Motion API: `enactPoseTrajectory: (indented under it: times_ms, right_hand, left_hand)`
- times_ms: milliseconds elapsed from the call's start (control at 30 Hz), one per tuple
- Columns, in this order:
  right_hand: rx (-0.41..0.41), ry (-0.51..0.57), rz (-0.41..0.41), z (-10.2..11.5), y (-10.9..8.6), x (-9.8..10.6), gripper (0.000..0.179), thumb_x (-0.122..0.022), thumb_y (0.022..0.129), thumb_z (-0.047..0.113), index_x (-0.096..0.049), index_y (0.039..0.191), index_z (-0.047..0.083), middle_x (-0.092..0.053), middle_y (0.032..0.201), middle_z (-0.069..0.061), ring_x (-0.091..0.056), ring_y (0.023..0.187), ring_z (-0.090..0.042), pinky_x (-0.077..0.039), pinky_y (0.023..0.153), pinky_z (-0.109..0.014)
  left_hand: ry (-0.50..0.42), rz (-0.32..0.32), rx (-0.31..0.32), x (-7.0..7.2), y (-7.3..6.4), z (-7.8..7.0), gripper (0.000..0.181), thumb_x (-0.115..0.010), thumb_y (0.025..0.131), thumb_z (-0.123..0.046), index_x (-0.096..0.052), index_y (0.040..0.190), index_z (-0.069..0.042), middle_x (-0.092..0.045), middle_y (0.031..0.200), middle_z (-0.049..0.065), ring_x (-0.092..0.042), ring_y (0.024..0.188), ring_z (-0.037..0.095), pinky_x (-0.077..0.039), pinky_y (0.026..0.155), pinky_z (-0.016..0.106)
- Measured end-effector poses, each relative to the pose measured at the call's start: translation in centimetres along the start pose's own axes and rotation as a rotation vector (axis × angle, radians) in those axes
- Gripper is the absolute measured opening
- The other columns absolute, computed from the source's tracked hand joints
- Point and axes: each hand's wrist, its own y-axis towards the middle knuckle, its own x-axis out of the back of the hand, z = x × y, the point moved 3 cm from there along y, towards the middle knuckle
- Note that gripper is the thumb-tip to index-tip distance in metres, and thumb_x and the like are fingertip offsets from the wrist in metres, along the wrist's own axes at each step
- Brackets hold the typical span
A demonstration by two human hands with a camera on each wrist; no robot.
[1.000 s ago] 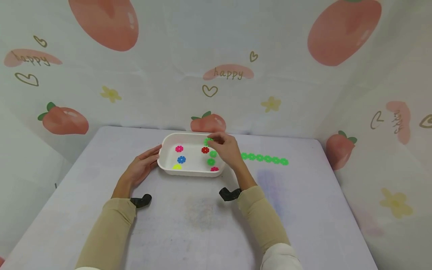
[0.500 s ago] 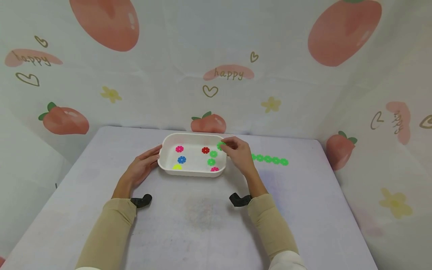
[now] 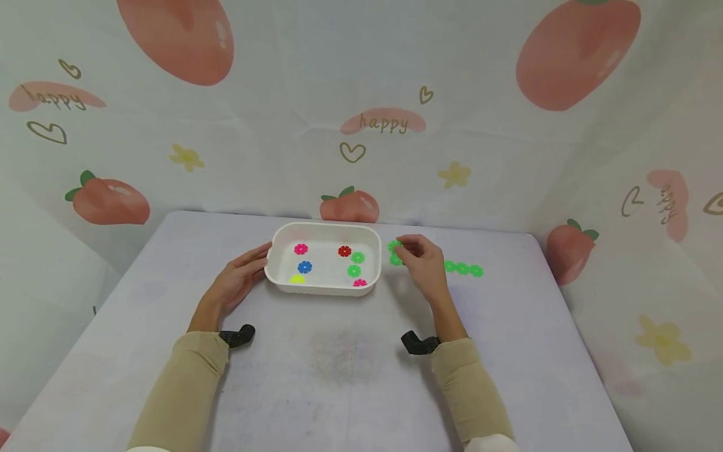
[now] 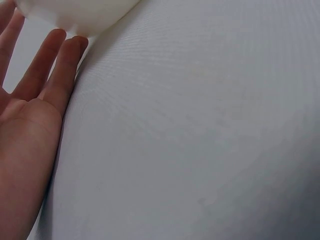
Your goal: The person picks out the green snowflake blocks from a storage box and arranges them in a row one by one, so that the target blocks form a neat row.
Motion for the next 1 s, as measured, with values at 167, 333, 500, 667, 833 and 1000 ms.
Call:
enactPoseTrajectory:
  times_ms: [167,333,500,667,833,1000]
  right_hand:
    - [-0.035,0.024,-0.042,-0.6,-0.3,1.8,0.034,-0.072,0.096,0.02,-0.068,0.123,0.001,-0.071,0.094,0.013,-0.063,0.081,-0.004,-0.057,0.073,-0.019]
    - [-0.049,0.054,-0.072,0.3,-0.9,3.3,0.035,-0.07,0.096,0.012,-0.064,0.126,-0.005,-0.069,0.09,0.016,-0.063,0.078,-0.001,-0.057,0.071,-0.017]
    - [-0.038,0.045,-0.101,1.4,-1.8,4.7,0.032,-0.068,0.095,0.007,-0.064,0.123,-0.006,-0.068,0.087,0.013,-0.062,0.075,-0.001,-0.056,0.068,-0.015]
    - [-0.06,0.005,-0.137,1.3,-2.2,6.0,0.034,-0.068,0.095,0.008,-0.063,0.125,-0.007,-0.068,0.088,0.014,-0.063,0.08,-0.002,-0.058,0.07,-0.015]
    - [-0.091,-0.027,-0.184,-0.2,-1.8,7.5,0.036,-0.068,0.095,0.009,-0.062,0.127,-0.006,-0.068,0.088,0.017,-0.063,0.082,-0.002,-0.057,0.07,-0.014]
    - [-0.119,-0.042,-0.258,-3.0,-1.0,9.1,0.035,-0.07,0.095,0.014,-0.065,0.127,0.0,-0.066,0.089,0.019,-0.063,0.082,0.0,-0.058,0.071,-0.015]
  left_hand:
    - [0.003,0.0,-0.001,-0.1,0.1,0.0,0.054,-0.062,0.103,-0.029,-0.047,0.154,-0.024,-0.041,0.164,0.001,-0.048,0.139,0.009,-0.047,0.112,0.02]
    - [0.006,-0.004,-0.003,-0.1,0.1,0.0,0.053,-0.06,0.104,-0.028,-0.045,0.155,-0.024,-0.04,0.164,0.001,-0.046,0.14,0.009,-0.046,0.113,0.02]
    - [-0.009,0.001,-0.012,-0.1,0.0,0.0,0.054,-0.06,0.104,-0.026,-0.045,0.155,-0.022,-0.041,0.163,0.003,-0.049,0.137,0.007,-0.049,0.106,0.015]
    - [-0.029,0.001,-0.002,-0.1,0.0,0.1,0.055,-0.063,0.102,-0.027,-0.046,0.155,-0.021,-0.04,0.164,0.0,-0.049,0.136,0.006,-0.05,0.103,0.013]
    - [-0.035,0.0,0.006,-0.1,0.0,0.0,0.058,-0.065,0.101,-0.027,-0.046,0.155,-0.02,-0.038,0.166,-0.003,-0.045,0.142,0.006,-0.046,0.114,0.02]
    - [-0.019,0.004,-0.002,0.0,0.0,0.1,0.058,-0.065,0.101,-0.028,-0.046,0.155,-0.019,-0.038,0.165,-0.003,-0.044,0.144,0.007,-0.042,0.119,0.025]
